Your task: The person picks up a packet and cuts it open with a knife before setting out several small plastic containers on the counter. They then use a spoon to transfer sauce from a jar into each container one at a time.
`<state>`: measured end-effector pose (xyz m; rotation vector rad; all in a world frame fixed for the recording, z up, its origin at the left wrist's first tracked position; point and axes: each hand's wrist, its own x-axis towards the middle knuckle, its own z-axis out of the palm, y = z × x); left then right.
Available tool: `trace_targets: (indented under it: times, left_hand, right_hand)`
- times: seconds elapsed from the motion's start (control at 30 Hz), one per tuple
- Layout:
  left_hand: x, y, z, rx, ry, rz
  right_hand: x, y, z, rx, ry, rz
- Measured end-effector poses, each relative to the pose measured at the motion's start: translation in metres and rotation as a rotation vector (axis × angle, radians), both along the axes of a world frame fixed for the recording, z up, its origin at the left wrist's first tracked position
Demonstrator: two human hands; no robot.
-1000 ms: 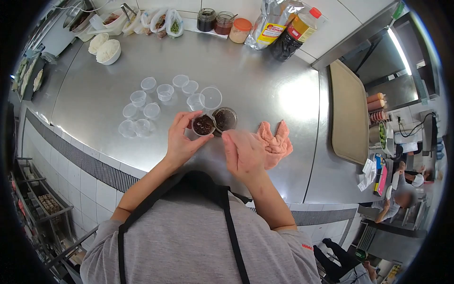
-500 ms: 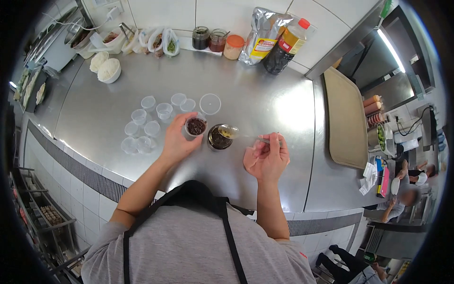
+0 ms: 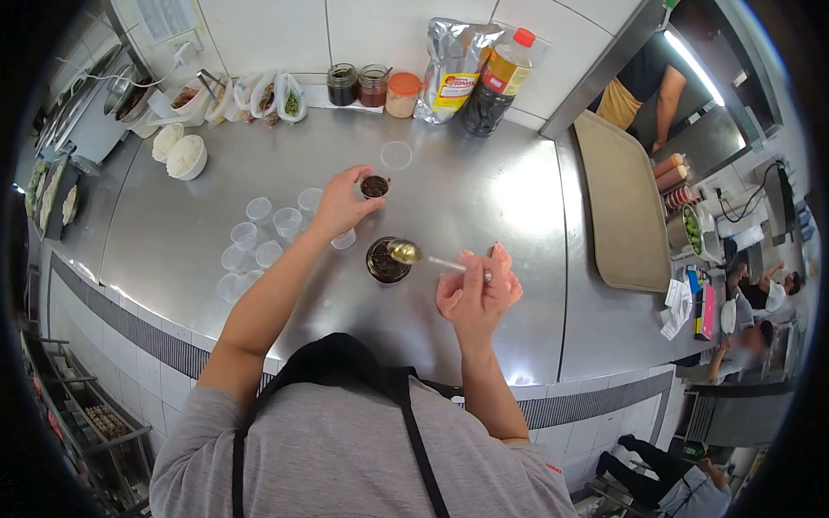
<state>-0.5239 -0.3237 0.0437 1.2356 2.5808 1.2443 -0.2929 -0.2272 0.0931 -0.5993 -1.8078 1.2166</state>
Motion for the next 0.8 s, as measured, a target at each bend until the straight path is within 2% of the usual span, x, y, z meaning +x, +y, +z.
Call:
trace_targets:
  times: [0.07,0.13,0.17,0.23,0.27,0.4,0.5,0.57,0.6,0.67,0.8]
  left_hand:
    - [0.014,-0.013,0.020,0.165,-0.174,-0.022]
    - [0.028,-0.035,0.045,0.174,-0.169,-0.019]
    - [0.037,-0.048,0.051,0.185,-0.161,-0.013]
    - [0.048,-0.069,0.053,0.181,-0.166,0.003]
    - [0.052,-0.077,0.054,0.191,-0.149,0.020]
    - [0.076,-0.101,0.053,0.142,-0.191,0.062]
    - [0.086,-0.108,0.037,0.183,-0.214,0.117]
    - [0.090,-0.110,0.032,0.212,-0.237,0.146]
    - [0.091,-0.110,0.033,0.215,-0.237,0.147]
    - [0.093,-0.106,0.036,0.196,-0.275,0.174]
    - [0.094,-0.096,0.032,0.220,-0.244,0.156]
  right_hand:
    - [-0.001,0.004,0.000,0.056,0.021,-0.030]
    - [-0.002,-0.002,0.012,-0.303,0.143,-0.003]
    - [0.000,-0.004,0.009,-0.319,0.123,-0.011]
    - [-0.002,-0.008,0.009,0.400,-0.205,0.023]
    - [-0.006,-0.010,0.014,0.604,-0.198,0.038]
    - [-0.018,-0.024,0.011,0.545,-0.237,0.123]
    - [-0.019,-0.020,0.004,0.404,-0.250,0.178]
    - [-0.020,-0.021,0.011,0.041,-0.281,0.051]
    - [-0.021,-0.016,0.006,0.044,-0.281,0.051]
    - [-0.022,0.002,-0.014,-0.610,-0.009,0.049]
    - [-0.015,0.016,-0.027,-0.647,0.051,0.050]
